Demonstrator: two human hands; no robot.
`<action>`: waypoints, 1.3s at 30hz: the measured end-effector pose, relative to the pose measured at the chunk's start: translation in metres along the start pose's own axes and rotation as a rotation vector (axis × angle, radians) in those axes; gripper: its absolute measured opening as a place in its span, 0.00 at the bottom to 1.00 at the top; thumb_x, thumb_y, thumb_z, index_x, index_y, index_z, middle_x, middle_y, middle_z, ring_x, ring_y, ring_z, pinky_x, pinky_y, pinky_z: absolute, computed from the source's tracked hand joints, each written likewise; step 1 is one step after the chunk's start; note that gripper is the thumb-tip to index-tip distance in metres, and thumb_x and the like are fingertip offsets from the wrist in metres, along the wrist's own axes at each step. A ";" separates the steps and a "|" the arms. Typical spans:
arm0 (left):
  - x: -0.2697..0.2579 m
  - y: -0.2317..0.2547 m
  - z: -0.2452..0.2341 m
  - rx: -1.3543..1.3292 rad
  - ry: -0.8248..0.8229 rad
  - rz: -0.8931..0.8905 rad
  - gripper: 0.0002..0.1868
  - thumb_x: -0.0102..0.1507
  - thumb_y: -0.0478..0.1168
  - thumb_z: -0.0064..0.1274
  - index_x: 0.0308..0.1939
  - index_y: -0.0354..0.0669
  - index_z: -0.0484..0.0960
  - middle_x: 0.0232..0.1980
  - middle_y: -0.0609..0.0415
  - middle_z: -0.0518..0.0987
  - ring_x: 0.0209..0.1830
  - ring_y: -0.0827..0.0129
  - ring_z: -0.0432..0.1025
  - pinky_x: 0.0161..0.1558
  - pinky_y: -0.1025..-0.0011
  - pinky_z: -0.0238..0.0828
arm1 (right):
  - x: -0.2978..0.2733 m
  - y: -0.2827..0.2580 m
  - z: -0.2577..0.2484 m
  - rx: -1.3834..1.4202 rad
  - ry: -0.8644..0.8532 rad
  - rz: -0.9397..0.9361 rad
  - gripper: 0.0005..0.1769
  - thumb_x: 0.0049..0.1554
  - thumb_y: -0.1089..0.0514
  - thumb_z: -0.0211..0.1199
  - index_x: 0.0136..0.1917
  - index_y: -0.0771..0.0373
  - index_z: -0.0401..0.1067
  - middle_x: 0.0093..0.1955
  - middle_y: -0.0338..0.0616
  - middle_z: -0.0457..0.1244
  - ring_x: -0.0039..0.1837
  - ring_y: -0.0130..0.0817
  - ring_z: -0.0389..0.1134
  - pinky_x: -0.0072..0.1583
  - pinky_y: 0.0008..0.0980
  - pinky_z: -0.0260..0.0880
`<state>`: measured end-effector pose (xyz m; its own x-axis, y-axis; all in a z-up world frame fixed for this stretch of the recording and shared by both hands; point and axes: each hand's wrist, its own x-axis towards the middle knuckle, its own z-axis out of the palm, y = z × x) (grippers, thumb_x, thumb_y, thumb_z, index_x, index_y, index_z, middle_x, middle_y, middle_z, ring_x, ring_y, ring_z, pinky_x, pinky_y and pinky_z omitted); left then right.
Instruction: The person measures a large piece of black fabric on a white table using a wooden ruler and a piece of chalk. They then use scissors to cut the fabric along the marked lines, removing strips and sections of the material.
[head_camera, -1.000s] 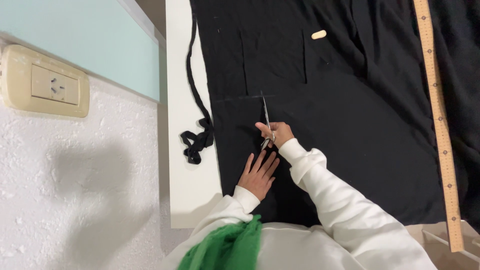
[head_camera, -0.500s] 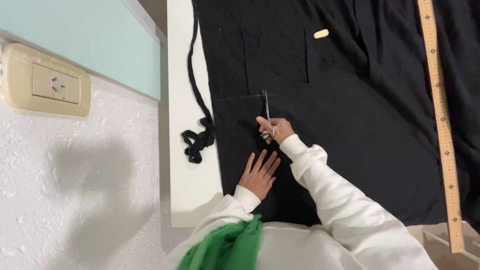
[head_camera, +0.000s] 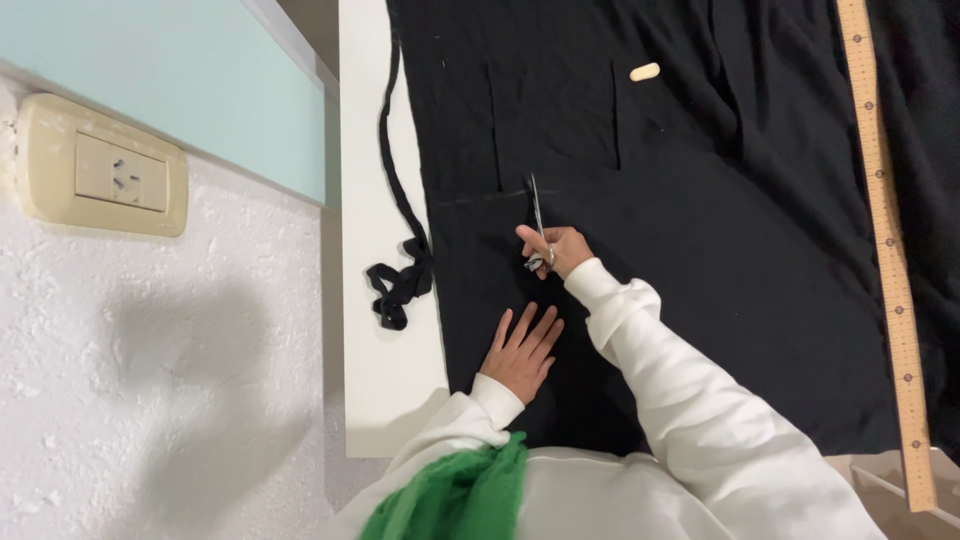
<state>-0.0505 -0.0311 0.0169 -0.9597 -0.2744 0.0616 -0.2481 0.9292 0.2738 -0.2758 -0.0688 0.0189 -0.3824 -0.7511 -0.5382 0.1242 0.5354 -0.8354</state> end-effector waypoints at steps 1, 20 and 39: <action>0.000 0.000 0.000 0.011 -0.001 0.000 0.35 0.69 0.52 0.46 0.78 0.45 0.60 0.82 0.50 0.55 0.83 0.53 0.45 0.79 0.45 0.35 | 0.003 -0.001 0.000 0.006 -0.009 0.002 0.31 0.55 0.32 0.66 0.34 0.62 0.75 0.26 0.36 0.65 0.27 0.24 0.63 0.33 0.24 0.64; -0.001 0.000 0.001 0.002 0.040 0.002 0.35 0.69 0.51 0.47 0.78 0.45 0.61 0.83 0.52 0.55 0.84 0.54 0.45 0.79 0.45 0.35 | 0.005 -0.012 0.004 -0.192 0.141 0.031 0.30 0.54 0.33 0.68 0.32 0.63 0.75 0.24 0.38 0.62 0.26 0.25 0.60 0.32 0.27 0.61; -0.006 -0.002 0.017 -0.082 0.074 -0.014 0.34 0.68 0.50 0.46 0.77 0.44 0.62 0.82 0.50 0.56 0.83 0.52 0.46 0.78 0.44 0.35 | 0.013 0.001 -0.008 -0.231 0.094 0.041 0.33 0.56 0.30 0.64 0.34 0.63 0.75 0.25 0.39 0.62 0.27 0.26 0.61 0.35 0.27 0.60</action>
<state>-0.0463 -0.0275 0.0000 -0.9431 -0.3073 0.1267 -0.2469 0.9027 0.3523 -0.2878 -0.0747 0.0123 -0.4662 -0.6936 -0.5492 -0.0673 0.6468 -0.7597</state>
